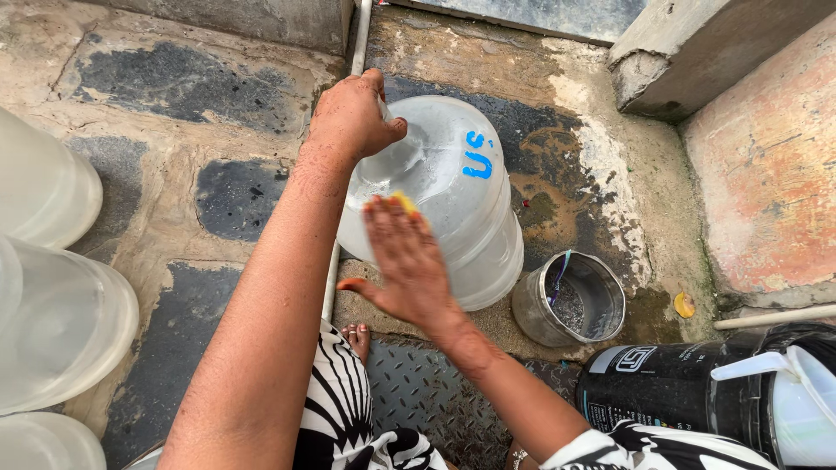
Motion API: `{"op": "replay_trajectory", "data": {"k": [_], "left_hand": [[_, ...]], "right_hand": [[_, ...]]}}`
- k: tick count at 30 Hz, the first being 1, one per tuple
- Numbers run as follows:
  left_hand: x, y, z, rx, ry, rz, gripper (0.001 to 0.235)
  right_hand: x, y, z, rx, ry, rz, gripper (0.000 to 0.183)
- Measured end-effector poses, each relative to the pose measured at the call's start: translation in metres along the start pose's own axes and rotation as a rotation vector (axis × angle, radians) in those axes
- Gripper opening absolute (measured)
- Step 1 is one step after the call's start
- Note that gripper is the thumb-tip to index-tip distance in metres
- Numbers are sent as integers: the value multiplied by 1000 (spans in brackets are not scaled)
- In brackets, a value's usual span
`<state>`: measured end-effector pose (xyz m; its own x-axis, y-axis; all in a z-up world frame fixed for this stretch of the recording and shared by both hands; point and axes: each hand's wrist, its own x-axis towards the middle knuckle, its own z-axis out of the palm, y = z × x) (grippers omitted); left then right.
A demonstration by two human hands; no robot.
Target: The person cleans a large water jug by scrubbing the neck with a toothbrush and wiping the exterior with a sponge.
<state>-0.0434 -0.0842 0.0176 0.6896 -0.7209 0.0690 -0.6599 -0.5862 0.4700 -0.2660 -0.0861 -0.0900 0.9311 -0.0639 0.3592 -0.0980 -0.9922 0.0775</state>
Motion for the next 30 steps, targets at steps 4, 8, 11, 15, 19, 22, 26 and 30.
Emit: {"op": "replay_trajectory", "data": {"k": [4, 8, 11, 15, 19, 22, 26, 30], "left_hand": [[-3, -6, -2, -8, -4, -28, 59], [-4, -10, -5, -18, 21, -37, 59], [-8, -13, -9, -34, 5, -80, 56], [-9, -16, -12, -43, -12, -117, 55], [-6, -16, -8, -11, 17, -114, 55], [3, -11, -6, 33, 46, -169, 54], [1, -6, 2, 13, 85, -229, 58], [-5, -2, -8, -69, 41, -174, 53]], "right_hand": [[-21, 77, 7, 183, 315, 226, 100], [-56, 123, 59, 609, 358, 459, 108], [-99, 145, 114, 749, 338, 664, 115], [-145, 155, 156, 737, 248, 852, 116], [-104, 127, 134, 845, 402, 751, 110], [-66, 67, 90, 833, 535, 525, 103], [-57, 17, 78, 653, 477, 509, 111], [-79, 39, 127, 520, 508, 605, 109]]}}
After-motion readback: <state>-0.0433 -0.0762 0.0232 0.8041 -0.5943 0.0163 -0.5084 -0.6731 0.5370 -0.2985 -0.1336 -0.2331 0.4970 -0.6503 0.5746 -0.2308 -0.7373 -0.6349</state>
